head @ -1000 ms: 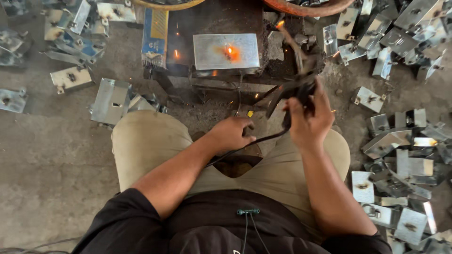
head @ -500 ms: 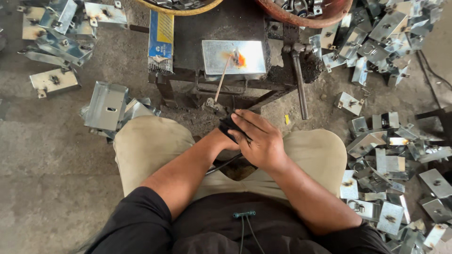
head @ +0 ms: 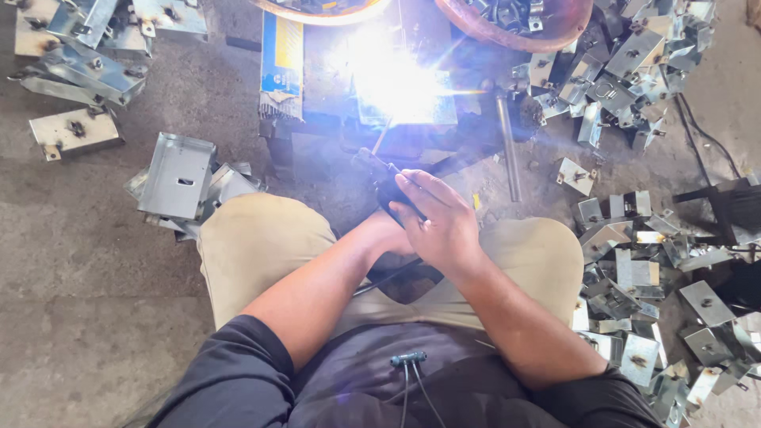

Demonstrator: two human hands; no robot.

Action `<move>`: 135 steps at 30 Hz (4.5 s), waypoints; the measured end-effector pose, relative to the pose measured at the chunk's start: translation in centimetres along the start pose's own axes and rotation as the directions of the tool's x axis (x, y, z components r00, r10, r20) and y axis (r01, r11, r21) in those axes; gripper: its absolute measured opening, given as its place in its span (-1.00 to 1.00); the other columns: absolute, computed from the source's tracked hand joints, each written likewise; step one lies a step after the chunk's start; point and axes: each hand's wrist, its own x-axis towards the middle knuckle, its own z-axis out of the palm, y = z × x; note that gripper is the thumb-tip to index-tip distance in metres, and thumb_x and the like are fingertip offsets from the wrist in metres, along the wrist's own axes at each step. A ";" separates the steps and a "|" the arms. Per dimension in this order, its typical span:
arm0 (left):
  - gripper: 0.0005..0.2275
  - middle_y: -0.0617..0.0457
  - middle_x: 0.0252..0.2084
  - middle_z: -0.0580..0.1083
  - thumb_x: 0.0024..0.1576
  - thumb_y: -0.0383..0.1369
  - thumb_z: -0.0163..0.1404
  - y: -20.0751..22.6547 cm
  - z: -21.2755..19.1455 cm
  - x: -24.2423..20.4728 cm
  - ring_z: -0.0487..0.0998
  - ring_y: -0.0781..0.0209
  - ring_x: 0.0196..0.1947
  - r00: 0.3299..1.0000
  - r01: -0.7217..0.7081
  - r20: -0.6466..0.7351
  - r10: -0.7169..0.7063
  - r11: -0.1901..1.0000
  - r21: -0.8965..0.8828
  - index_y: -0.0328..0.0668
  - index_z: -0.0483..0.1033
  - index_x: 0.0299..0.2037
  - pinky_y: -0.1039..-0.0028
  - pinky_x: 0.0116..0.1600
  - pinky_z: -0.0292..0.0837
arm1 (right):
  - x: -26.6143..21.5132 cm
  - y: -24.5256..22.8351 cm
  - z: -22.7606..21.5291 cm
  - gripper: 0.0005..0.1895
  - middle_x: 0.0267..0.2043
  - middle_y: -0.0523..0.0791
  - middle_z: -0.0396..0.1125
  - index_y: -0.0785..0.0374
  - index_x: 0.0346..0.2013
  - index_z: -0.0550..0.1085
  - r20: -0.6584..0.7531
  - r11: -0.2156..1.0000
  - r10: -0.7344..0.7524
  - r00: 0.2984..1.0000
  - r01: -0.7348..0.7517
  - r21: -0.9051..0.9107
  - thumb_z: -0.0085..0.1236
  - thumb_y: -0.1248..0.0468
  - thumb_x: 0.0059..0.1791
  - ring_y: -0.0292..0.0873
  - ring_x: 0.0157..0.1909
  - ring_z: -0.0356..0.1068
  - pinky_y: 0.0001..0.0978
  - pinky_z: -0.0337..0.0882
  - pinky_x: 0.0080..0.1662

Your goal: The person sits on the floor and repeatedly picks up small metal plates and ring-shaped metal pieces from bowls. They place the ring onto the plate, then use a handheld welding torch to weld the two pieces together, producing bright sparks. After welding, the person sets the finished assembly aside and repeats the process with new parts.

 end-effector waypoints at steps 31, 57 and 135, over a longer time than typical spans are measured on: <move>-0.62 -0.03 0.31 0.36 0.23 -0.31 -0.06 -2.1 2.0 0.6 0.35 0.09 0.32 0.989 0.136 0.084 -0.123 0.977 -0.163 -0.04 0.32 0.28 0.22 0.33 0.17 | -0.1 -0.3 -0.1 -0.57 0.11 0.03 0.45 0.33 0.06 0.55 0.015 1.000 0.008 1.000 -0.008 0.013 0.40 0.31 -0.08 0.04 0.10 0.51 -0.24 0.52 0.10; -0.69 -0.05 0.07 0.62 0.26 -0.20 -0.11 -2.5 2.1 0.8 0.61 0.01 0.07 0.953 0.121 0.247 -0.172 0.971 0.208 0.06 0.57 0.14 0.22 0.21 0.48 | 0.3 -0.5 -0.9 -0.57 0.06 0.02 0.46 0.34 0.06 0.54 -0.071 0.999 0.010 0.997 -0.006 0.053 0.43 0.31 -0.07 0.00 0.05 0.52 -0.25 0.54 0.07; -0.70 -0.16 0.02 0.56 0.05 -0.37 0.21 -7.0 -34.3 10.8 0.55 -0.19 0.01 0.646 0.619 -0.752 -0.128 0.665 0.419 -0.05 0.60 0.01 0.11 0.02 0.48 | -3.2 23.7 -5.6 -0.37 -0.13 0.02 0.37 0.26 0.10 0.49 0.336 -0.300 0.827 0.451 -0.153 0.942 -0.12 -0.22 0.12 0.02 -0.27 0.28 -0.15 0.31 -0.20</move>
